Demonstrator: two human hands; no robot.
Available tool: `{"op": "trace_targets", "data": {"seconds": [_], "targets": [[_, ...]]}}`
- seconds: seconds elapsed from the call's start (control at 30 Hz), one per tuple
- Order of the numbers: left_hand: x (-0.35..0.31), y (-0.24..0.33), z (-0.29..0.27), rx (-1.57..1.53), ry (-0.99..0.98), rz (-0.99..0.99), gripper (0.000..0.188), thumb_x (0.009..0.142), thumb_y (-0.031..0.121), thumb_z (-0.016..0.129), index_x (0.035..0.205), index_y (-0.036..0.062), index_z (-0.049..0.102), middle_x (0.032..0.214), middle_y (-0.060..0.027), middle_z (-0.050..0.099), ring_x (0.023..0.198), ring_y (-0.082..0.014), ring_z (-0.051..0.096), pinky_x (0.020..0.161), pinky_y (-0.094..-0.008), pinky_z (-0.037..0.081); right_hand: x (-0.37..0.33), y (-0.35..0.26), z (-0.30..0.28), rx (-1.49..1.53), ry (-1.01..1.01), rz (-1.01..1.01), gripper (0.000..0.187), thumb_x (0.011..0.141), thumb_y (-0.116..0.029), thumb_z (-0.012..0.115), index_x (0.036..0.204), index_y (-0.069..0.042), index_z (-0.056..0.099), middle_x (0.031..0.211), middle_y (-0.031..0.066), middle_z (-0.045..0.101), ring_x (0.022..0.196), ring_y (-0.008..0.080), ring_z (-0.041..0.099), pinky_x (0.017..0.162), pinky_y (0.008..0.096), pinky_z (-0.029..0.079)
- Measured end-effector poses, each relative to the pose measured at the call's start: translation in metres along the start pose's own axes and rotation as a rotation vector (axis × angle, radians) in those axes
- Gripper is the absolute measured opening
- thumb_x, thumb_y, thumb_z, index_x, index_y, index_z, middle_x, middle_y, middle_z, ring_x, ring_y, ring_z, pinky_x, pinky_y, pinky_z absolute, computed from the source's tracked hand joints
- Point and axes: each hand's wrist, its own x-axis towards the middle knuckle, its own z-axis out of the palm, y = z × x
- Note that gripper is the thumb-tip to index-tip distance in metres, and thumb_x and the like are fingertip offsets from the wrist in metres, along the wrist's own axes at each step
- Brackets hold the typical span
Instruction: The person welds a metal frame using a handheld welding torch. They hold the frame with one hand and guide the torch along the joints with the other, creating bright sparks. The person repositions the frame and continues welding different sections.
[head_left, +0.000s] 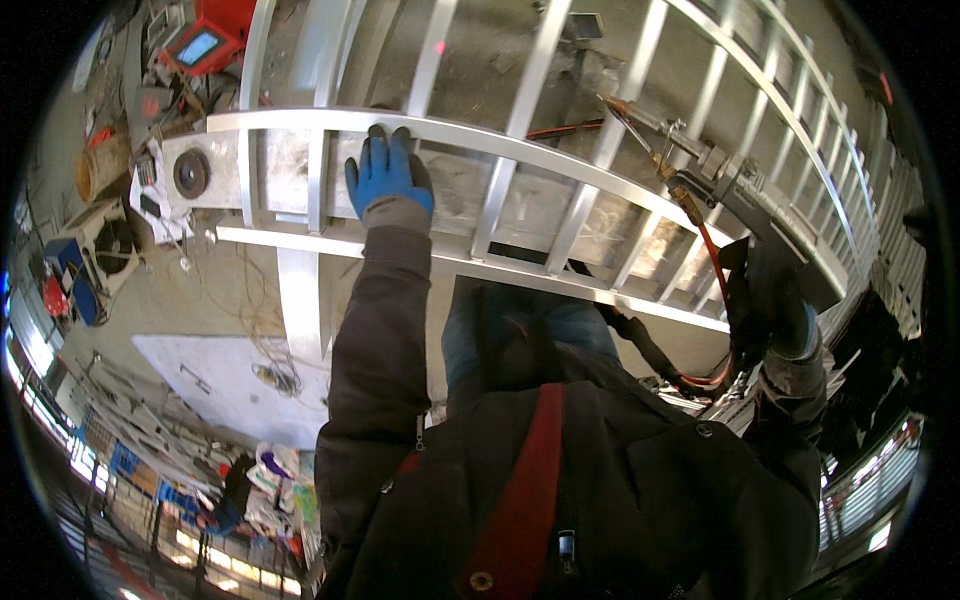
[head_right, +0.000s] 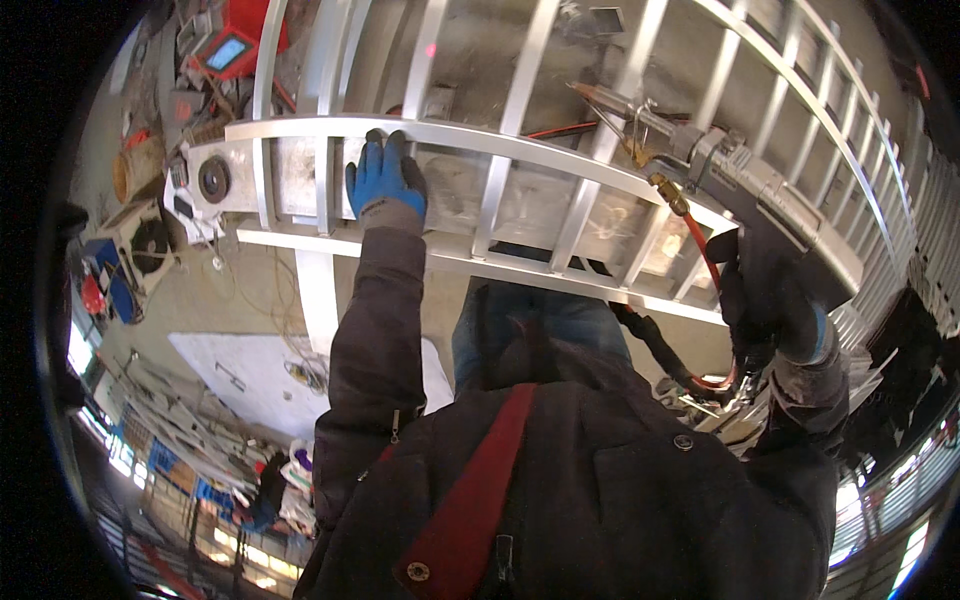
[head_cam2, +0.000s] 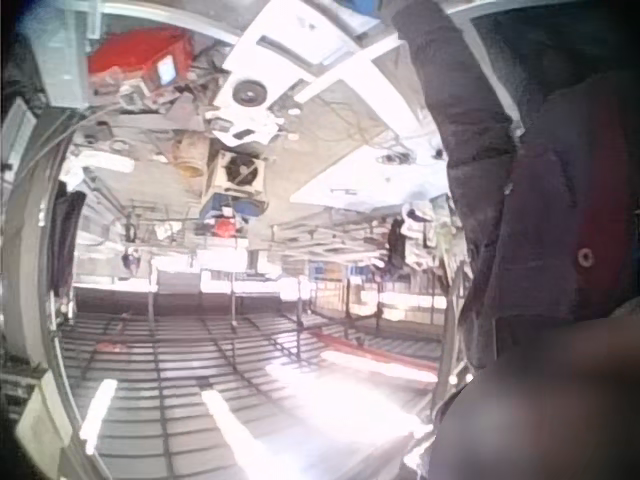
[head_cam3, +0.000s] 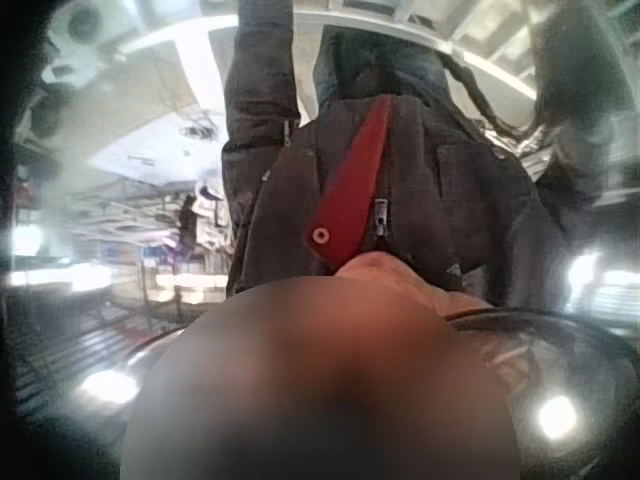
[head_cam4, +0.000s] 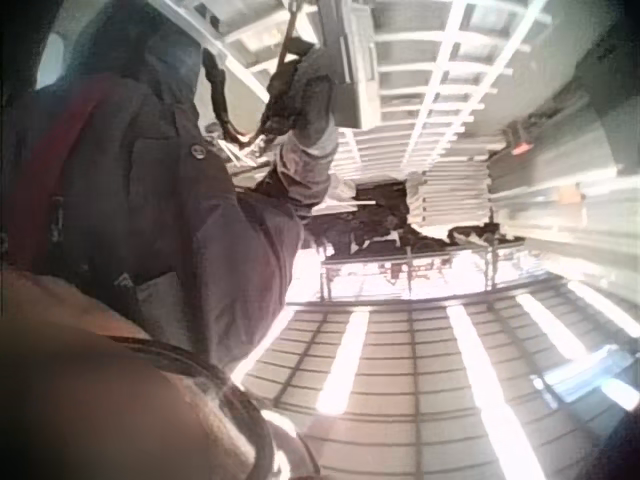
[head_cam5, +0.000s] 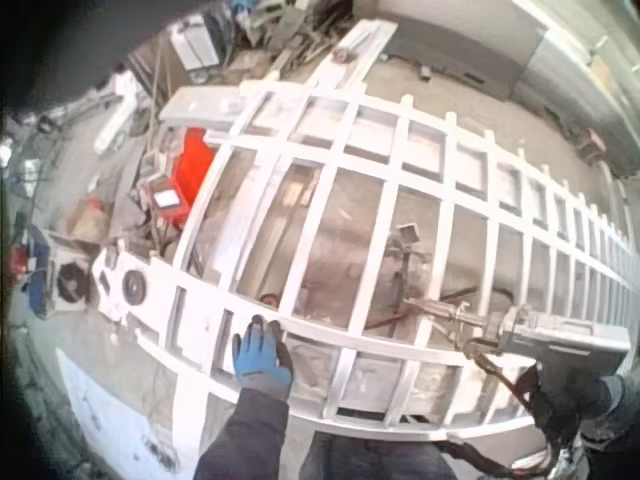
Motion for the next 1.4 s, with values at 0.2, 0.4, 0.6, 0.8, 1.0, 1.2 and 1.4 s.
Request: {"op": "trace_targets", "data": {"seconds": [0.2, 0.4, 0.6, 0.8, 1.0, 1.2, 1.4], "targets": [[-0.01, -0.002, -0.005, 0.04, -0.134, -0.014, 0.054, 0.095, 0.031, 0.058, 0.146, 0.0145, 0.056, 0.16, -0.0158, 0.043, 0.14, -0.0333, 0.049, 0.118, -0.0539, 0.033, -0.126, 0.043, -0.018, -0.064, 0.08, -0.08, 0.071, 0.1, -0.057, 0.057, 0.133, 0.006, 0.057, 0.085, 0.005, 0.067, 0.066, 0.0105, 0.061, 0.056, 0.0234, 0.044], [-0.024, 0.015, -0.015, -0.036, -0.001, 0.069, 0.054, 0.09, 0.029, 0.062, 0.142, 0.0142, 0.057, 0.156, -0.0189, 0.046, 0.137, -0.035, 0.049, 0.112, -0.0535, 0.037, -0.231, 0.094, -0.029, 0.012, 0.292, -0.091, 0.069, 0.101, -0.055, 0.056, 0.132, 0.006, 0.058, 0.085, 0.0047, 0.067, 0.069, 0.0111, 0.061, 0.058, 0.0245, 0.046], [-0.114, 0.056, -0.022, -0.343, 0.1, 0.18, 0.04, 0.091, 0.023, 0.063, 0.128, 0.0096, 0.066, 0.142, -0.0237, 0.059, 0.13, -0.0422, 0.055, 0.109, -0.0513, 0.043, -0.296, 0.13, -0.03, -0.006, 0.475, -0.055, 0.067, 0.101, -0.057, 0.057, 0.129, 0.004, 0.062, 0.085, 0.0034, 0.067, 0.075, 0.0129, 0.063, 0.065, 0.0276, 0.049], [-0.22, 0.077, -0.046, -0.517, -0.111, 0.214, 0.037, 0.095, 0.021, 0.064, 0.128, 0.0032, 0.069, 0.139, -0.0291, 0.061, 0.127, -0.0449, 0.06, 0.109, -0.0487, 0.049, -0.341, 0.147, -0.025, 0.212, 0.478, -0.005, 0.07, 0.098, -0.059, 0.062, 0.128, 0.004, 0.062, 0.079, 0.0017, 0.065, 0.06, 0.0101, 0.059, 0.051, 0.0249, 0.047], [-0.238, 0.13, -0.025, -0.431, -0.298, 0.169, 0.042, 0.094, 0.023, 0.064, 0.131, 0.0049, 0.066, 0.139, -0.0265, 0.061, 0.127, -0.042, 0.06, 0.109, -0.0489, 0.048, -0.357, 0.184, -0.077, 0.208, 0.468, -0.07, 0.069, 0.099, -0.054, 0.063, 0.131, 0.008, 0.059, 0.08, 0.0041, 0.066, 0.062, 0.0131, 0.063, 0.052, 0.0261, 0.051], [-0.209, 0.263, 0.011, -0.355, -0.205, 0.029, 0.047, 0.094, 0.03, 0.062, 0.135, 0.0062, 0.063, 0.142, -0.0257, 0.059, 0.128, -0.0439, 0.058, 0.111, -0.0503, 0.045, -0.299, 0.217, -0.184, 0.387, 0.139, -0.113, 0.063, 0.102, -0.044, 0.058, 0.142, 0.004, 0.049, 0.088, 0.0116, 0.068, 0.066, 0.0182, 0.064, 0.056, 0.0284, 0.05], [-0.191, 0.335, 0.027, -0.265, -0.09, -0.137, 0.049, 0.092, 0.032, 0.061, 0.133, 0.0058, 0.062, 0.14, -0.0253, 0.061, 0.127, -0.0432, 0.059, 0.111, -0.0511, 0.044, -0.272, 0.186, -0.285, 0.03, -0.112, -0.035, 0.057, 0.105, -0.042, 0.06, 0.144, -0.002, 0.051, 0.092, 0.0101, 0.069, 0.075, 0.0167, 0.065, 0.063, 0.03, 0.051]]}}
